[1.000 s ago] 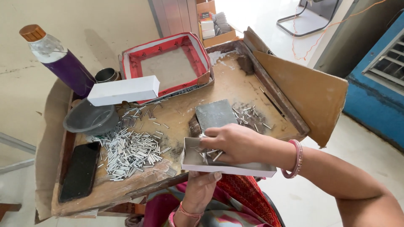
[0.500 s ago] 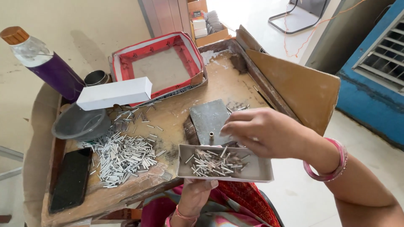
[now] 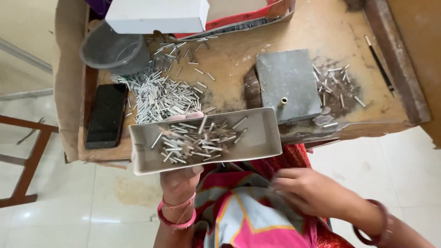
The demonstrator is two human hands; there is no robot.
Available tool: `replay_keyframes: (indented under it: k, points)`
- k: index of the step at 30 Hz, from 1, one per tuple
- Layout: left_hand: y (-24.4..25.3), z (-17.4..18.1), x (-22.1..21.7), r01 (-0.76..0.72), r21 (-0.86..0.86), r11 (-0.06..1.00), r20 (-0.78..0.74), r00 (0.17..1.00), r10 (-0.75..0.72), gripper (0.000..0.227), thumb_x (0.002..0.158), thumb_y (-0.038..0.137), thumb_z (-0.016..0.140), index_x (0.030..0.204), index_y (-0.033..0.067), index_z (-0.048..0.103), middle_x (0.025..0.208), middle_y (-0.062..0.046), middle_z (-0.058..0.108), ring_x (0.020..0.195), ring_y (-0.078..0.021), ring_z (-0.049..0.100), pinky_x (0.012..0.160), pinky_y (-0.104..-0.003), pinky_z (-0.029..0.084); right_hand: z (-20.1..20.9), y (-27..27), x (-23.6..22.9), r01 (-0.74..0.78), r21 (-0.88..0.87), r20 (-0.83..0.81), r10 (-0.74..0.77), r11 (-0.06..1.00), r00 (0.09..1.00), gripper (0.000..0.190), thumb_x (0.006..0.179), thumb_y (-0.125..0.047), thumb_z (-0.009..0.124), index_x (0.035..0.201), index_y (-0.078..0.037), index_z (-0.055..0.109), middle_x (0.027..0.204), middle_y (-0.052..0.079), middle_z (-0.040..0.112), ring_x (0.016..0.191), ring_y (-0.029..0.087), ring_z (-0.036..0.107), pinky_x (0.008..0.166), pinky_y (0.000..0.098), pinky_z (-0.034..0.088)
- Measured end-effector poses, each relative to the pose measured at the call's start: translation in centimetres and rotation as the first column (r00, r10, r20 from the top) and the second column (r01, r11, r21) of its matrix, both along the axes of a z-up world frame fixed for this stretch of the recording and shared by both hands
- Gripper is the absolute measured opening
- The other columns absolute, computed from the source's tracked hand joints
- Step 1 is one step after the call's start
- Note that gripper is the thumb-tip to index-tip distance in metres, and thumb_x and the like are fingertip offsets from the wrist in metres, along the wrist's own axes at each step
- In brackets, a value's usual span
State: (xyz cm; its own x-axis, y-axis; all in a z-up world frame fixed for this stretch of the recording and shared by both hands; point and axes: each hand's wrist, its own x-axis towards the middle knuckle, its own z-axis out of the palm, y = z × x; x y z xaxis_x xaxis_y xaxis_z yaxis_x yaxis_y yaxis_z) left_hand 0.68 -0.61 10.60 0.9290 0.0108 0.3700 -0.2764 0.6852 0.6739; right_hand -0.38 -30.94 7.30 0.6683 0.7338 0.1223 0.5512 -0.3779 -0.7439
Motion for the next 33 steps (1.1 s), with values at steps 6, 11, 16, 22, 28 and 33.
replay_keyframes:
  k: [6, 11, 16, 22, 28, 33]
  points:
    - [4.4, -4.1, -2.9, -0.092, -0.056, 0.994, -0.053, 0.995, 0.089, 0.088, 0.081, -0.002, 0.085, 0.156, 0.0018, 0.038, 0.150, -0.017, 0.050, 0.140, -0.0317, 0.047, 0.120, -0.049, 0.040, -13.1, 12.3, 3.7, 0.097, 0.241, -0.136, -0.065, 0.966, 0.989, 0.022, 0.096, -0.012, 0.064, 0.114, 0.000, 0.066, 0.106, 0.021, 0.067, 0.093, 0.036, 0.064, 0.081, 0.0442, 0.055]
    - [4.9, -3.5, -4.3, -0.148, -0.032, 0.988, -0.104, 0.984, 0.144, 0.090, 0.081, -0.003, 0.084, 0.159, 0.0003, 0.039, 0.152, -0.014, 0.049, 0.141, -0.0313, 0.046, 0.121, -0.047, 0.038, -17.1, 14.8, 4.2, 0.127, 0.384, -0.230, -0.038, 0.915, 0.973, 0.021, 0.104, -0.013, 0.060, 0.116, 0.004, 0.063, 0.112, 0.020, 0.064, 0.101, 0.033, 0.060, 0.086, 0.0431, 0.054]
    - [7.1, -3.7, -3.8, -0.173, -0.125, 0.977, -0.038, 0.985, 0.169, 0.088, 0.077, -0.008, 0.079, 0.157, 0.0010, 0.041, 0.153, -0.015, 0.051, 0.145, -0.0308, 0.045, 0.125, -0.046, 0.032, -16.9, 12.5, 4.1, -0.154, -0.299, 0.261, 0.236, 0.942, 0.936, 0.025, 0.079, -0.013, 0.065, 0.101, 0.000, 0.065, 0.108, 0.017, 0.064, 0.102, 0.034, 0.062, 0.076, 0.0434, 0.055]
    - [8.2, -4.5, -2.9, -0.224, -0.171, 0.960, 0.016, 0.973, 0.230, 0.079, 0.081, -0.010, 0.078, 0.152, -0.0003, 0.043, 0.149, -0.013, 0.052, 0.146, -0.0301, 0.044, 0.130, -0.045, 0.030, 1.2, 8.0, 2.0, -0.043, -0.198, 0.488, 0.137, 0.979, 0.862, 0.030, 0.080, -0.015, 0.064, 0.104, 0.002, 0.067, 0.096, 0.013, 0.063, 0.090, 0.028, 0.061, 0.077, 0.0392, 0.054]
    - [6.2, -2.9, -2.5, -0.222, -0.015, 0.975, 0.088, 0.971, 0.222, 0.086, 0.078, -0.003, 0.085, 0.154, 0.0040, 0.043, 0.152, -0.021, 0.053, 0.140, -0.0364, 0.051, 0.120, -0.056, 0.042, 6.1, 12.0, 7.1, 0.345, -0.416, 0.874, 0.266, 0.841, 0.407, 0.023, 0.071, -0.021, 0.065, 0.085, -0.002, 0.068, 0.086, 0.009, 0.062, 0.087, 0.024, 0.060, 0.080, 0.0355, 0.048]
    - [7.8, -2.7, -3.7, -0.278, 0.038, 0.960, 0.081, 0.958, 0.274, 0.088, 0.077, 0.003, 0.089, 0.152, 0.0025, 0.042, 0.150, -0.022, 0.053, 0.139, -0.0359, 0.053, 0.117, -0.055, 0.046, 6.4, 12.1, 9.4, 0.298, -0.565, 0.790, 0.400, 0.769, 0.464, 0.013, 0.077, -0.017, 0.066, 0.082, -0.005, 0.067, 0.083, 0.007, 0.063, 0.086, 0.023, 0.060, 0.081, 0.0370, 0.046]
